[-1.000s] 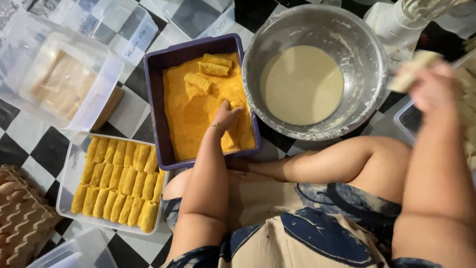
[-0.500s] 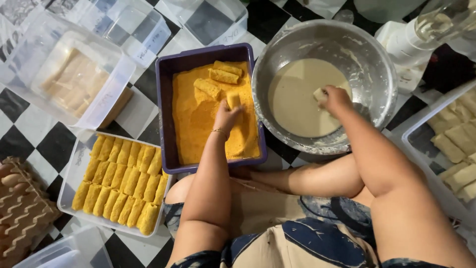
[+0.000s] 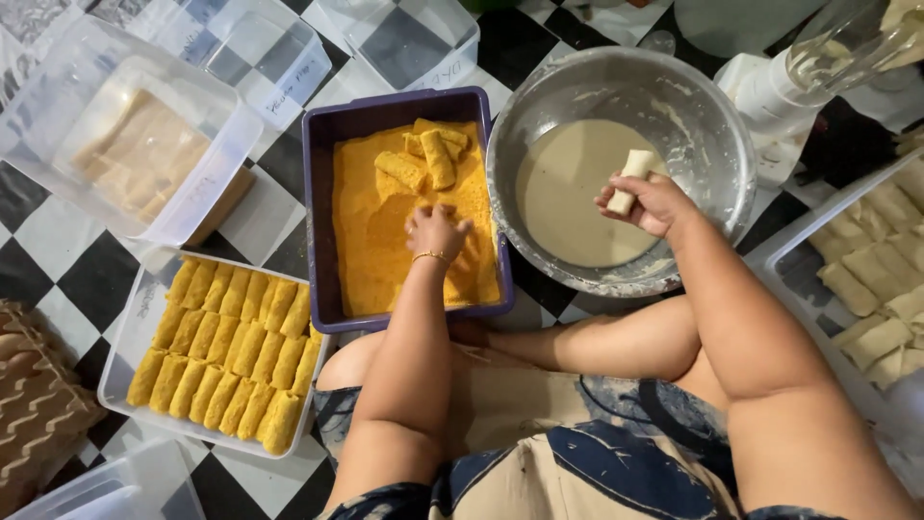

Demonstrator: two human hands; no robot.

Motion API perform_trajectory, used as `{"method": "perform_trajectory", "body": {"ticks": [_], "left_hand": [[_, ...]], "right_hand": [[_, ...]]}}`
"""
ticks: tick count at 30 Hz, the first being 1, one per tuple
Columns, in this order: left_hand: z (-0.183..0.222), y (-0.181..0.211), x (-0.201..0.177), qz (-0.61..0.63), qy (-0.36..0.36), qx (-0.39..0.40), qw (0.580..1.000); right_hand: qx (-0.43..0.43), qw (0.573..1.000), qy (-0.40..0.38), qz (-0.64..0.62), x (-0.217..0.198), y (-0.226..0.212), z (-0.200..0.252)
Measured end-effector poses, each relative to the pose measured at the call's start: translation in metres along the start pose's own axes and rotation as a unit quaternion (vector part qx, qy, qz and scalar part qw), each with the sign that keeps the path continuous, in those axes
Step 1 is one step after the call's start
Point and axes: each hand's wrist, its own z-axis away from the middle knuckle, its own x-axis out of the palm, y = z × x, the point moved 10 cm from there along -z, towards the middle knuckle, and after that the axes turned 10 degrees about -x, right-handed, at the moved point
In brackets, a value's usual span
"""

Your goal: A person is breading rolls by dipping them into a liquid batter and then coating them with yellow breadcrumbs.

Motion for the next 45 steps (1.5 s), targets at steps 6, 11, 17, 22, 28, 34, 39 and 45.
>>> {"method": "perform_trajectory", "body": {"ticks": [6,11,17,22,28,34,39,45], "left_hand": [[0.023,-0.028,0.015,-0.087,-0.169,-0.064,0.980],[0.034,-0.011,0.007,-0.022,-0.216,-0.029,0.976],[0.106,0.017,-0.045,0.279,-0.243,-0.123,0.921],[0.035,0.007,0.021,0.038,-0.198,0.121,0.972],[0.035,0.028,-0.040,0.052,-0.055,0.060,0.995],[0.028,-0.010,-0.053,0.131,-0.002,-0.097,0.987],[0.118,0.091,-0.090,0.069,0.164,0.116,0.977],[0.378,0.225,-0.030,0.056,-0.028,0.593,0.803]], "right_hand": [[-0.179,0.971,0.010,0.160,0.058,-0.058,0.032],[-0.173,0.945,-0.183,0.211,0.202,-0.040,0.097],[-0.436,0.699,-0.192,0.533,0.250,-0.015,0.083],[-0.518,0.745,-0.042,0.418,0.141,-0.141,0.126],[-0.363,0.727,0.259,0.522,-0.144,-0.182,0.145],[-0.132,0.616,0.286,0.722,-0.438,-0.034,0.093],[-0.142,0.694,0.318,0.630,-0.410,-0.030,0.132],[-0.097,0.704,0.343,0.614,-0.397,-0.054,0.143]]}}
